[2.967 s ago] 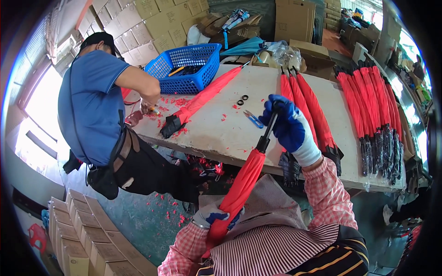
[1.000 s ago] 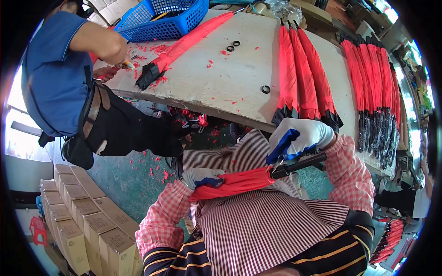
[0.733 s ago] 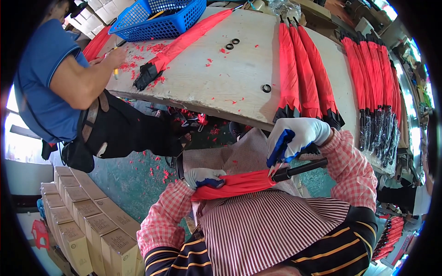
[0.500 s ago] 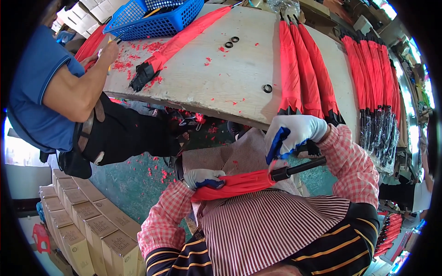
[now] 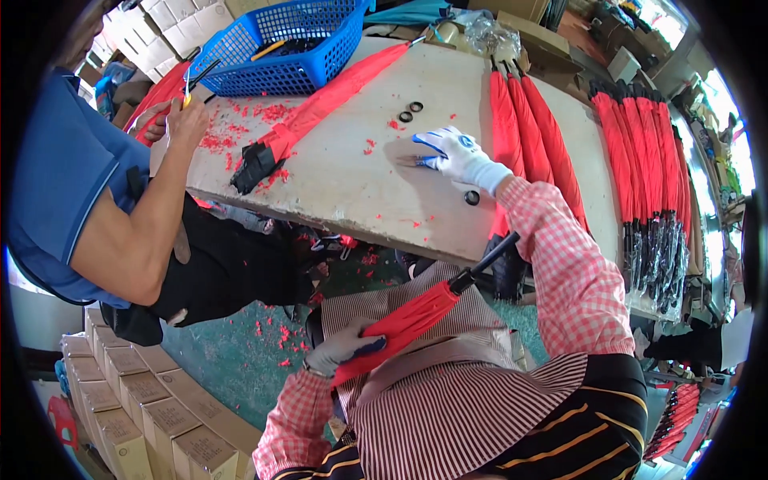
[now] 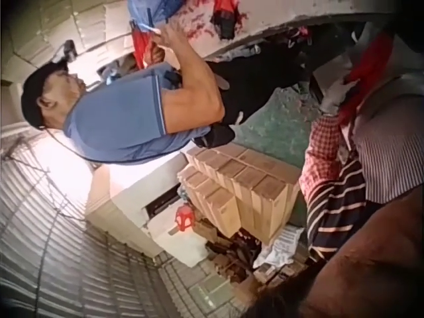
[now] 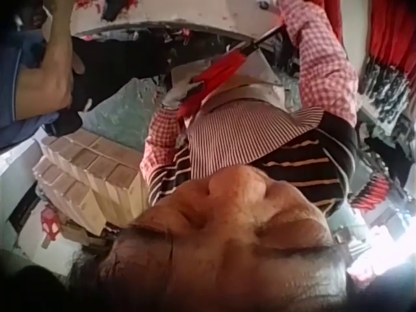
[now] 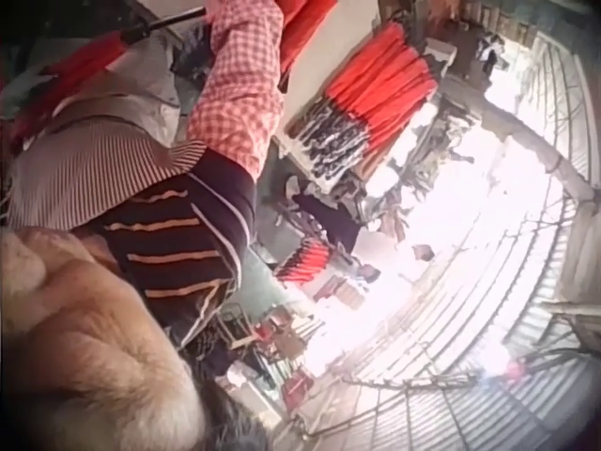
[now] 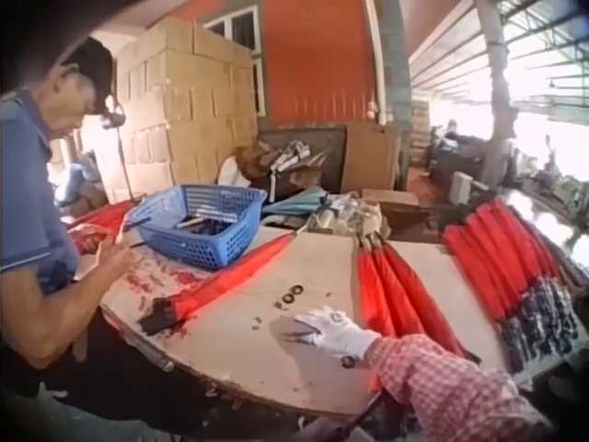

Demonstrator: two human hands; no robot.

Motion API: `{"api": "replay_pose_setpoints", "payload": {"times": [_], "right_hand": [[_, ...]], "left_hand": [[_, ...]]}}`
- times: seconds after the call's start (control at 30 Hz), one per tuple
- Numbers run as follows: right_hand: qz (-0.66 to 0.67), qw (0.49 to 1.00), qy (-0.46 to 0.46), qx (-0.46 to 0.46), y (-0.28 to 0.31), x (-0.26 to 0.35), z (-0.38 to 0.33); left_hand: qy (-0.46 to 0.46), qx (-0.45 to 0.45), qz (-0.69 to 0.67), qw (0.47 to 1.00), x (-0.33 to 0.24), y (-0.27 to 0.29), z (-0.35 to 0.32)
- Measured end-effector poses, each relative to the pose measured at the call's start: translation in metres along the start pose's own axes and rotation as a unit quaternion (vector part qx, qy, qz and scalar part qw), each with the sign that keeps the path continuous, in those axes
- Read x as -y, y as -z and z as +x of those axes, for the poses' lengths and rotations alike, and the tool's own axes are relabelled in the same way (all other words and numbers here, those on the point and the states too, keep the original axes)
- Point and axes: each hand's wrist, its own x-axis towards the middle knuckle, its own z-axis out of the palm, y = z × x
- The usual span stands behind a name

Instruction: The worker is folding umbrella canopies and securing them with straps as part of an assembly process.

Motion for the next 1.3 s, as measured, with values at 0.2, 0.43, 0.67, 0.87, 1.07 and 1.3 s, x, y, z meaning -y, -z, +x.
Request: {"api": "replay_pose_setpoints", "payload": {"times": [0.2,0.43,0.67,0.87,1.07,1.3], "right_hand": [[-0.056,0.958,-0.136,0.246,0.073,0.039,-0.058],[0.087,0.972,-0.155,0.154,0.084,0.043,-0.096],[0.529,0.827,-0.19,0.012,0.215,0.15,-0.097],[0.499,0.835,-0.226,0.052,0.226,0.166,-0.129],[0.65,0.758,-0.053,0.004,0.197,0.197,-0.161],[0.627,0.766,-0.142,-0.025,0.195,0.193,-0.169]], "left_hand": [[0.005,-0.18,0.03,0.983,-0.022,-0.017,-0.036],[-0.076,-0.286,0.072,0.952,-0.054,-0.062,-0.06],[-0.192,-0.379,0.111,0.898,-0.083,-0.106,-0.086],[-0.179,-0.403,0.221,0.87,-0.1,-0.144,-0.083],[-0.183,-0.315,0.069,0.929,-0.058,-0.135,-0.059],[-0.147,-0.218,0.027,0.964,-0.094,-0.148,-0.069]]}}
